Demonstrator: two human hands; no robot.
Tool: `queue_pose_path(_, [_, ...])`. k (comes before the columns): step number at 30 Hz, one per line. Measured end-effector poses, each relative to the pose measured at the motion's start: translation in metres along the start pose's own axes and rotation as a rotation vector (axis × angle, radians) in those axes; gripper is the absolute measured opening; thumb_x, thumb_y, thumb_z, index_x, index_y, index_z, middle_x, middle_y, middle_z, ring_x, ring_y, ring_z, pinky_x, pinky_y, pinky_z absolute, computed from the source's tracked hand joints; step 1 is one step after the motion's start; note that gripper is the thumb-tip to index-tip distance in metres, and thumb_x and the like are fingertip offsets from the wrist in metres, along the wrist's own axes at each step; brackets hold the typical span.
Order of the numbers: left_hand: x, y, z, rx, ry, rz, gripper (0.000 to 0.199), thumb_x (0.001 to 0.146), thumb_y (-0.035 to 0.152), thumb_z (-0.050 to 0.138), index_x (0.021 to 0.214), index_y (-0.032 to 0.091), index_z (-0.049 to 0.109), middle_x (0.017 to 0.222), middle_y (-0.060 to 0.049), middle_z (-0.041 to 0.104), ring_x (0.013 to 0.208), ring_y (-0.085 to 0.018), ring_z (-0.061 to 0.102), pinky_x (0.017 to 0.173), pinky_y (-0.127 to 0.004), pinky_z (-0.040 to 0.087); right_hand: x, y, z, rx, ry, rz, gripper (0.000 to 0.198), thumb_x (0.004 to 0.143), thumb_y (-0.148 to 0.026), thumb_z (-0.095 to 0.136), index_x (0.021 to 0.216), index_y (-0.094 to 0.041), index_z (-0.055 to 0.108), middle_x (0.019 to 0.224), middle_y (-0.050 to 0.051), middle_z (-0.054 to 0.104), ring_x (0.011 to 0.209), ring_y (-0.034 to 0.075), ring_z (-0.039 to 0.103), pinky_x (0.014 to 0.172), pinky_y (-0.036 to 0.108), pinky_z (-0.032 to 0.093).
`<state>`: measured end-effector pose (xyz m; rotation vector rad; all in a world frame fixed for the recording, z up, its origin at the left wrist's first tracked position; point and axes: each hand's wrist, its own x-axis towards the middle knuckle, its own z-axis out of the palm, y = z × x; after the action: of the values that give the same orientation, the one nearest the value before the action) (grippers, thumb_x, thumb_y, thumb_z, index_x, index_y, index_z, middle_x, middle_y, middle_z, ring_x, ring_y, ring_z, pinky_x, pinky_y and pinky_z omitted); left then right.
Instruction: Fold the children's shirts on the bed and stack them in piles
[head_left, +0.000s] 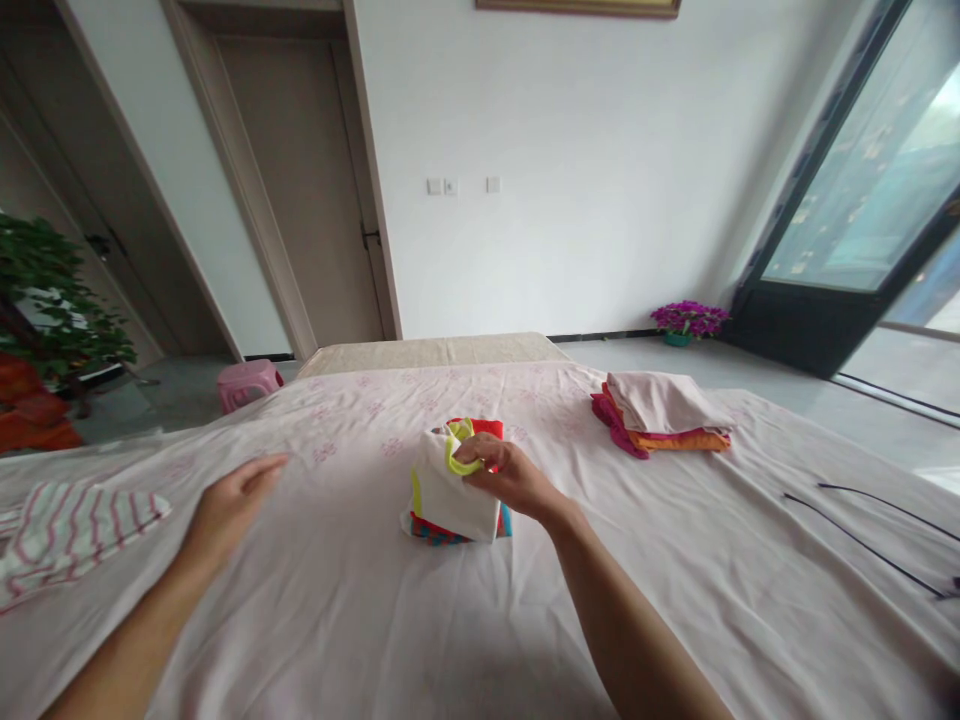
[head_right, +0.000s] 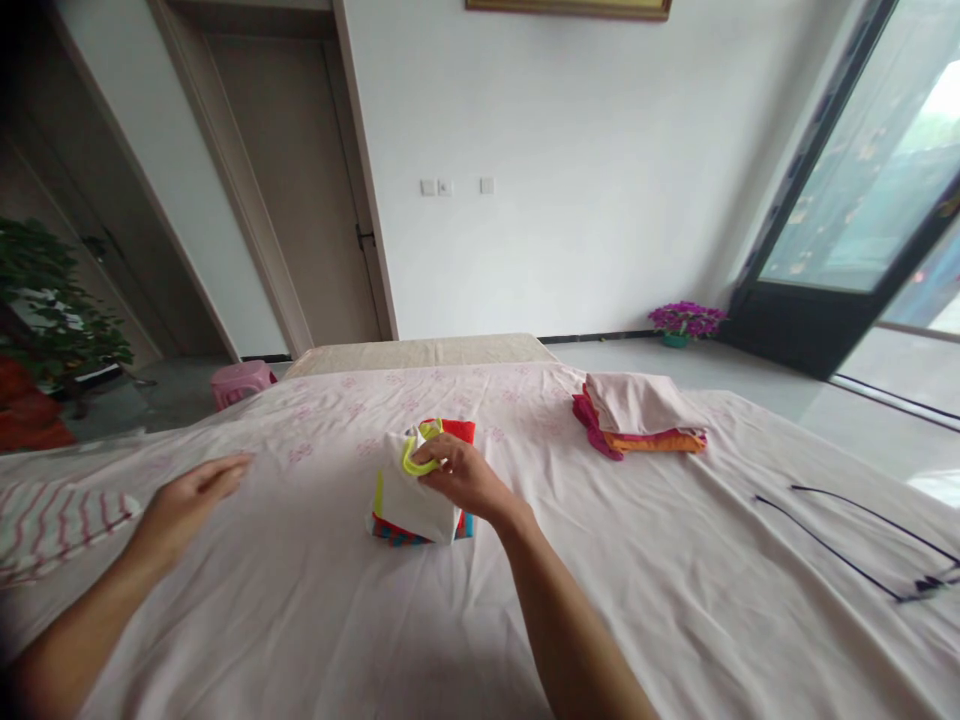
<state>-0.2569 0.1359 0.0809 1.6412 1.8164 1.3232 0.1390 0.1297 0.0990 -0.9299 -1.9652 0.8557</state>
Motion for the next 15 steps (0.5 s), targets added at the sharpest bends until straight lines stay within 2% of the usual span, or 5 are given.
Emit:
queue_pose_path(3, [-0.027, 0.034, 0.056, -0.237, -0.293, 0.019, 0.044, 0.081, 0.053, 0.059, 0.104, 0.017, 0.068, 0.107, -0.01, 0.073, 0.098, -0.024, 0.069, 0.085, -0.034, 0.054, -0.002, -0.007, 0.006, 0.298, -0.273, -0.028, 0.015, 0.083, -0.03, 0.065, 0.081, -0.016, 0.071, 0.098, 0.007, 0.07, 0.093, 0.018, 0.065, 0.083, 0.03, 0.049])
queue_pose_path(6, [-0.05, 0.066, 0.096, -0.19, -0.464, 0.071, 0.041, 0.085, 0.051, 0.055, 0.103, 0.017, 0.07, 0.094, -0.008, 0.074, 0.087, -0.021, 0.07, 0.069, -0.027, 0.052, -0.003, -0.004, 0.008, 0.381, -0.318, 0.017, 0.021, 0.084, -0.032, 0.066, 0.073, -0.015, 0.071, 0.099, 0.009, 0.071, 0.092, 0.018, 0.065, 0.082, 0.03, 0.05])
queue_pose_path(8, [-0.061, 0.081, 0.113, -0.099, -0.487, 0.143, 0.038, 0.087, 0.049, 0.054, 0.103, 0.019, 0.071, 0.092, -0.006, 0.074, 0.08, -0.019, 0.069, 0.067, -0.026, 0.05, -0.004, -0.003, 0.005, 0.453, -0.343, 0.031, 0.024, 0.083, -0.035, 0.068, 0.072, -0.014, 0.07, 0.1, 0.009, 0.071, 0.09, 0.017, 0.065, 0.081, 0.03, 0.051])
queue_pose_path(11, [-0.069, 0.098, 0.128, 0.103, -0.473, 0.272, 0.036, 0.088, 0.049, 0.052, 0.105, 0.024, 0.071, 0.099, -0.005, 0.074, 0.085, -0.019, 0.068, 0.075, -0.026, 0.047, -0.005, -0.008, -0.003, 0.496, -0.462, 0.02, 0.028, 0.082, -0.04, 0.07, 0.074, -0.014, 0.071, 0.1, 0.01, 0.071, 0.091, 0.017, 0.065, 0.083, 0.03, 0.051])
queue_pose_path(15, [-0.07, 0.118, 0.142, 0.402, -0.491, 0.261, 0.043, 0.087, 0.057, 0.049, 0.112, 0.028, 0.068, 0.089, -0.004, 0.074, 0.082, -0.023, 0.069, 0.066, -0.027, 0.041, -0.007, -0.017, -0.008, 0.463, -0.734, 0.014, 0.03, 0.086, -0.042, 0.066, 0.082, -0.013, 0.075, 0.104, 0.011, 0.071, 0.097, 0.018, 0.065, 0.088, 0.03, 0.049])
